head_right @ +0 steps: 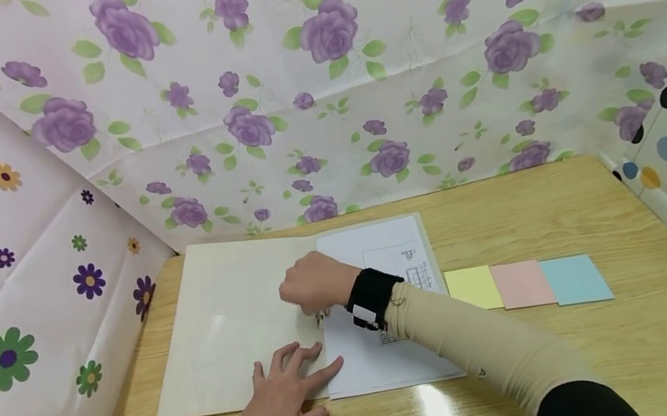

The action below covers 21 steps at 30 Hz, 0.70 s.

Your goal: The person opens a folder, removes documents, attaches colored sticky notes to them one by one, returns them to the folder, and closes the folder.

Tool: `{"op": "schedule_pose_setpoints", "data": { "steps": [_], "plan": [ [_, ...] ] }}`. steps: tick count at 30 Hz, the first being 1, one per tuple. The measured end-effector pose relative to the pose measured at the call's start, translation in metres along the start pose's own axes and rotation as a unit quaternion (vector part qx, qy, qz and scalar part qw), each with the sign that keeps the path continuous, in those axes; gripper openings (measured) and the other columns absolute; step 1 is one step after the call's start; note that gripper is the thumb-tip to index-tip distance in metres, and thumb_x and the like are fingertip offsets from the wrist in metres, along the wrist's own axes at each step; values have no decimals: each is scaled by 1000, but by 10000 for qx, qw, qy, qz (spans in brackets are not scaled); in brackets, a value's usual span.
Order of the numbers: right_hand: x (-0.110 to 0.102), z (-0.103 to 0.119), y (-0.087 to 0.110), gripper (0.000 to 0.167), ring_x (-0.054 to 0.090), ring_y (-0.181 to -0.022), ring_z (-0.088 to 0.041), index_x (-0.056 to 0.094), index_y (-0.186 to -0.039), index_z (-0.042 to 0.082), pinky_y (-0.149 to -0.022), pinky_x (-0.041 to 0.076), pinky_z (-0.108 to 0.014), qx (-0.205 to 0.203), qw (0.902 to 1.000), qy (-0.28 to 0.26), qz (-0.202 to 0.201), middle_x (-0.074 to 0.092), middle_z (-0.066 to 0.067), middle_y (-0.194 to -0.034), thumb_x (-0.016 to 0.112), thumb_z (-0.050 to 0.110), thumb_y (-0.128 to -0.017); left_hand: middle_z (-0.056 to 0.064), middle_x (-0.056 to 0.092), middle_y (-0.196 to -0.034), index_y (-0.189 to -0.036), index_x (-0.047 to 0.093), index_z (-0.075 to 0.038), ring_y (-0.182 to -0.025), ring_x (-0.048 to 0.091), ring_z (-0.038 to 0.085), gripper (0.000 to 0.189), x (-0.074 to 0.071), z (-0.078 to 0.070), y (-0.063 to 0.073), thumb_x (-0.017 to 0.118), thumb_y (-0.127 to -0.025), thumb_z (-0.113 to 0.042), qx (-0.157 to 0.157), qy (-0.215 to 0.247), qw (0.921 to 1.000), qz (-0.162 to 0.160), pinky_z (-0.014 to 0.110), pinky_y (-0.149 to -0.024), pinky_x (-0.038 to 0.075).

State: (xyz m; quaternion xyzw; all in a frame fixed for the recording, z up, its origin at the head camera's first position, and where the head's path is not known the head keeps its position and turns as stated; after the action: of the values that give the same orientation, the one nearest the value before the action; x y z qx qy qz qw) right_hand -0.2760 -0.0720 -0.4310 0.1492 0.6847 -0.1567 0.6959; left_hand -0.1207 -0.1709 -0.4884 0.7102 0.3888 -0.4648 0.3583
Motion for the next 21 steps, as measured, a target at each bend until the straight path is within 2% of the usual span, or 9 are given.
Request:
{"op": "schedule_pose_setpoints", "data": {
  "steps": [5, 8, 11, 13, 16, 21],
  "plan": [
    [-6, -41, -1, 49, 23, -62, -10, 38, -72, 22, -62, 20, -29, 1072, 9931, -20, -477, 28, 4, -66, 64, 5, -110, 4, 56, -169, -160, 62, -46, -159, 43, 47, 66, -1, 1, -3, 66, -95, -36, -18, -17, 10000, 56, 103, -104, 28],
    [5, -57, 2, 41, 35, -63, -10, 56, -73, 19, -60, 27, -27, 1498, 9873, -11, -522, 47, 3, -69, 67, 11, -112, 4, 55, -170, -161, 61, -48, -161, 41, 47, 67, 3, 3, -2, 66, -94, -39, -88, 83, 9997, 193, 104, -104, 26],
    [25, -58, 4, 23, 61, -74, -16, 80, -93, 17, -63, 50, -30, 1659, 9858, 39, -265, 71, -2, -91, 68, 15, -113, 4, 55, -170, -161, 60, -49, -161, 41, 48, 67, 6, 5, 1, 65, -95, -41, -152, 188, 9992, 320, 105, -103, 25],
    [36, -57, 6, 20, 70, -87, -22, 85, -108, 16, -70, 59, -36, 1683, 9857, 51, -102, 76, -5, -107, 66, 16, -114, 4, 56, -169, -160, 61, -48, -160, 42, 48, 66, 6, 5, 2, 65, -94, -42, -147, 217, 9992, 310, 106, -102, 25],
    [39, -57, 10, 22, 74, -100, -28, 85, -116, 16, -79, 64, -42, 1805, 9836, 40, 58, 76, -8, -117, 63, 17, -116, 4, 57, -168, -159, 62, -48, -158, 44, 48, 66, 5, 6, 0, 65, -94, -43, -93, 141, 9996, 241, 106, -100, 26],
    [35, -59, 17, 23, 73, -104, -29, 84, -126, 20, -80, 62, -42, 1898, 9817, -26, 130, 76, -8, -123, 64, 21, -116, 5, 58, -165, -159, 62, -49, -152, 48, 50, 67, 10, 11, -6, 68, -93, -51, 187, 6, 9998, 81, 105, -94, 31]
  ]
}}
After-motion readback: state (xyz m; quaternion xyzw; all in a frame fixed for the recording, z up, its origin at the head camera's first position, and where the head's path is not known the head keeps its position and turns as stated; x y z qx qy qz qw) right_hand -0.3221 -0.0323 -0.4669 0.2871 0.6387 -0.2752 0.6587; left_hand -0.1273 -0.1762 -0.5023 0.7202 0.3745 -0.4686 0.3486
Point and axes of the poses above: each hand's wrist, its own y-axis away from the middle knuckle, its own x-axis out of the palm, z = x × y, the point moved 5 cm from there along -y, towards the middle knuckle
